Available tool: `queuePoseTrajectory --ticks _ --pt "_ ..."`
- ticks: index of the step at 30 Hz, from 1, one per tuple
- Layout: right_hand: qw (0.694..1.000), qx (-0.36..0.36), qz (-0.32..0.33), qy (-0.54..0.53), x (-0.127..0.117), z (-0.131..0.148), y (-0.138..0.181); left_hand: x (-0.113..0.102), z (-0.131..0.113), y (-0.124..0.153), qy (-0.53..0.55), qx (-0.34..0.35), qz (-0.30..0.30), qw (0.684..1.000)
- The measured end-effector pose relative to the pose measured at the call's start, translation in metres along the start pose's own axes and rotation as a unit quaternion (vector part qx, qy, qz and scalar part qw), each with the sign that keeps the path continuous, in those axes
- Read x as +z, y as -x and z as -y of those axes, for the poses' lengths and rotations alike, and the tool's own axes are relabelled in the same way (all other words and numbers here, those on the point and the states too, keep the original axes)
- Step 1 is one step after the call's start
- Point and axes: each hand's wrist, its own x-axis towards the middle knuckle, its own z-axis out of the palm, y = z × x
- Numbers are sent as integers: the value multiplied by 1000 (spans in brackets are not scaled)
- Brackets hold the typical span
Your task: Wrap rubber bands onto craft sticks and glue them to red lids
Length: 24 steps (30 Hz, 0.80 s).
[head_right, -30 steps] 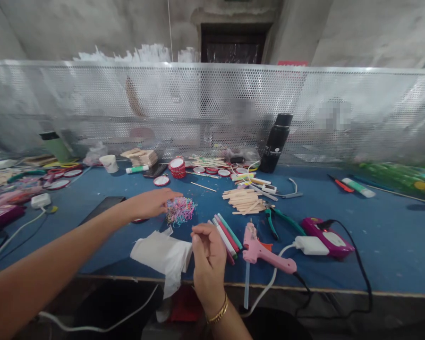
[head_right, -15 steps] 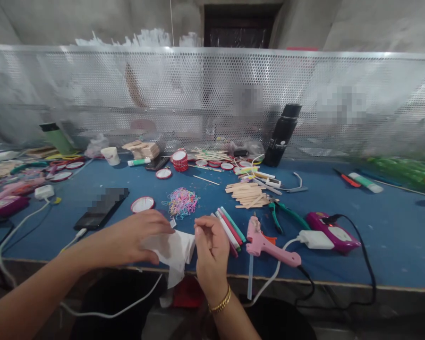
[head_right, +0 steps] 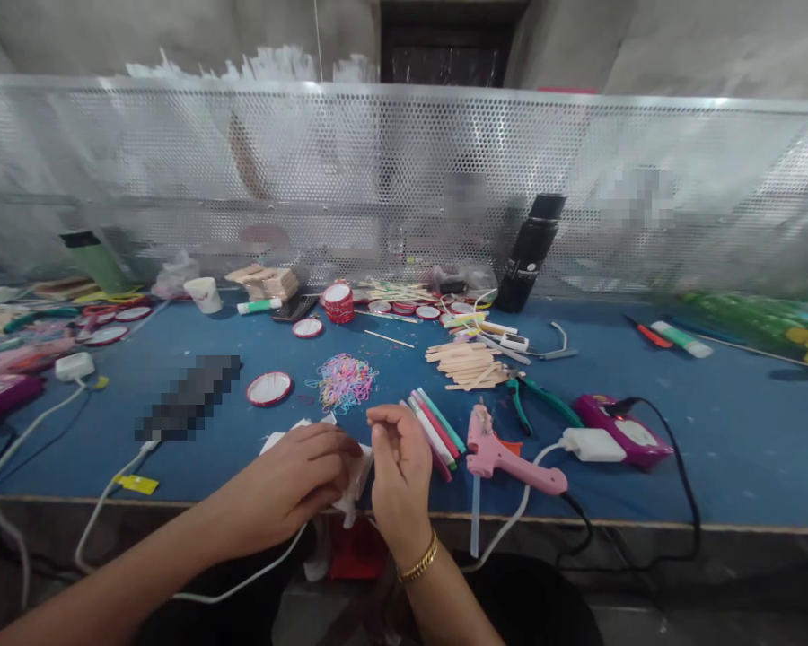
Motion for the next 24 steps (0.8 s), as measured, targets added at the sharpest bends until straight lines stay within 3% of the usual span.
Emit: queuePoseTrajectory --ticks 6,9,13,17,21,24 --pt "1000 5 17 6 1 -1 -1 -6 26 -24 51 -163 -114 979" --pt "999 1 45 24 0 -1 -3 -13 38 -32 1 -216 -102 971" --pt "991 -54 110 48 -1 4 -4 -22 46 -33 -105 -246 -86 960" --pt "979 -82 152 104 -1 9 -5 -35 48 -22 -139 -234 -127 954" --pt "978 -86 132 140 1 4 -5 -44 44 0 -105 -205 -153 961" --pt "965 -100 98 223 2 -1 -2 -38 38 14 -151 -235 -106 954"
